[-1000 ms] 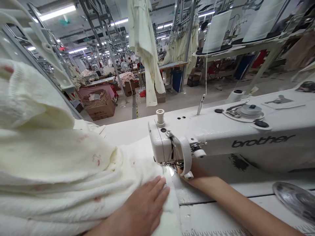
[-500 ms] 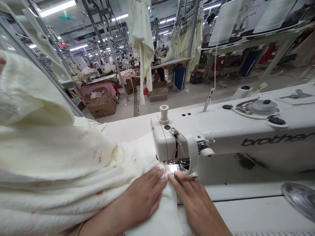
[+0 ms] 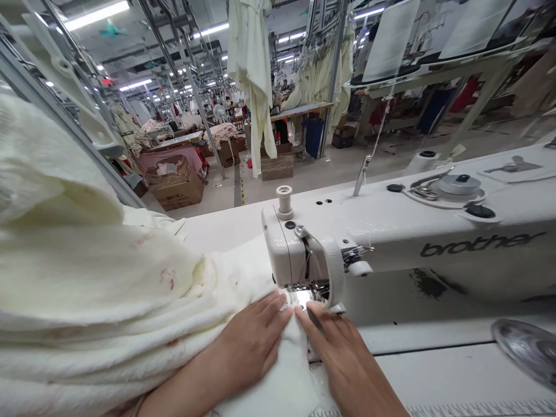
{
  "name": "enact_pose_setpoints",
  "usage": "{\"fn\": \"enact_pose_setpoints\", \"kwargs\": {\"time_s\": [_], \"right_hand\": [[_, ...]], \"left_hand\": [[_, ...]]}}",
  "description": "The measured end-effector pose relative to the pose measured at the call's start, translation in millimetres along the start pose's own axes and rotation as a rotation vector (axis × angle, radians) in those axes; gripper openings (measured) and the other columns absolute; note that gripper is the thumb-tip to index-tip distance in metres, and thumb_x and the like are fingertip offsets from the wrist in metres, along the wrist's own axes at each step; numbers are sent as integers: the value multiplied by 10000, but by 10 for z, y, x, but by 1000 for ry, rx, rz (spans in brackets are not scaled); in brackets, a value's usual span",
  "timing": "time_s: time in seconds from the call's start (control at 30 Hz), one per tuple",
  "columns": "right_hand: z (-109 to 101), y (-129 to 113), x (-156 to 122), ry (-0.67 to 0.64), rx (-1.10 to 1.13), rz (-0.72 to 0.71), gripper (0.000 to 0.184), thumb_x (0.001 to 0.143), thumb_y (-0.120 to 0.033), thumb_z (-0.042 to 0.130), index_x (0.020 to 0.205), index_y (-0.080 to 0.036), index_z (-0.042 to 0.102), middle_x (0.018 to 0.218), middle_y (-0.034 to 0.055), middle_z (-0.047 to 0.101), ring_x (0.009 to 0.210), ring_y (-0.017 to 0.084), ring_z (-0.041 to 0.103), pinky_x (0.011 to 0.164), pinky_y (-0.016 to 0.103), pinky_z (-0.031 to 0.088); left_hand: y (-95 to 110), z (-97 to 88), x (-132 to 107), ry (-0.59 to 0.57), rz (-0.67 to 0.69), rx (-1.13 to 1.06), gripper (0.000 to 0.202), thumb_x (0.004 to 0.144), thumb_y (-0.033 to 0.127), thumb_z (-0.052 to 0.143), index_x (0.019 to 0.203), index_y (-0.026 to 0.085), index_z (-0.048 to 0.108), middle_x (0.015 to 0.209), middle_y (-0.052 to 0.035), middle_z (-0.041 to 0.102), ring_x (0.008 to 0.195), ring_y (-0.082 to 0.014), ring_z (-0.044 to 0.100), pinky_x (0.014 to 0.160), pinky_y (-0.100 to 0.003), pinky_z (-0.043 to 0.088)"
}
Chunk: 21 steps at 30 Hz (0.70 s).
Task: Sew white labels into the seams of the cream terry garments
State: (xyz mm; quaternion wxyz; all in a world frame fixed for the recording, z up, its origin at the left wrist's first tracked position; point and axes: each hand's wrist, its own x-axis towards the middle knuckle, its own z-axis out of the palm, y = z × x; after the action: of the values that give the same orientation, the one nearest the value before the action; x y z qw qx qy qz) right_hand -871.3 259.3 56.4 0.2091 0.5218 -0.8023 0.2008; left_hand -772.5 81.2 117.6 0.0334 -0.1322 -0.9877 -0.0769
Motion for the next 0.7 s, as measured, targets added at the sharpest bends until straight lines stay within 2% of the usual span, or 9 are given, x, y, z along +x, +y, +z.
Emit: {"fn": "enact_pose_setpoints", "kwargs": {"time_s": [0.17, 0.33, 0.47, 0.7], "right_hand": [[-26, -6, 25, 52, -43, 39, 572, 794, 73, 255, 1212, -172, 559, 1188, 91, 549, 1116, 219, 491, 885, 375, 477], [-80, -4, 31, -65, -98, 13, 635, 758, 96, 277, 1267, -192, 525, 1260, 79, 513, 1167, 218, 467, 890, 347, 498], [-111, -3, -1, -61, -83, 31, 675, 747, 118, 247, 1294, -187, 499, 1258, 75, 516, 1189, 219, 458, 892, 349, 507], [-122, -71, 17, -3, -69, -47, 550, 836, 63, 250, 1297, -128, 480, 1265, 110, 518, 1203, 210, 458, 934, 348, 474]], "left_hand": [[-63, 19, 18, 28, 6, 14, 443, 875, 104, 406, 1317, 95, 381, 1375, -190, 447, 1333, -280, 369, 1059, -455, 416], [-149, 35, 93, 55, -18, 28, 416, 882, 113, 392, 1298, 108, 370, 1279, -169, 521, 1254, -273, 457, 1023, -464, 452], [-145, 17, 117, 58, -38, 35, 387, 891, 115, 375, 1278, 109, 375, 1232, -157, 540, 1206, -272, 489, 990, -464, 478], [-124, 16, 116, 84, -32, 0, 449, 872, 87, 391, 1319, 109, 355, 1283, -156, 506, 1254, -261, 447, 1046, -458, 429]]}}
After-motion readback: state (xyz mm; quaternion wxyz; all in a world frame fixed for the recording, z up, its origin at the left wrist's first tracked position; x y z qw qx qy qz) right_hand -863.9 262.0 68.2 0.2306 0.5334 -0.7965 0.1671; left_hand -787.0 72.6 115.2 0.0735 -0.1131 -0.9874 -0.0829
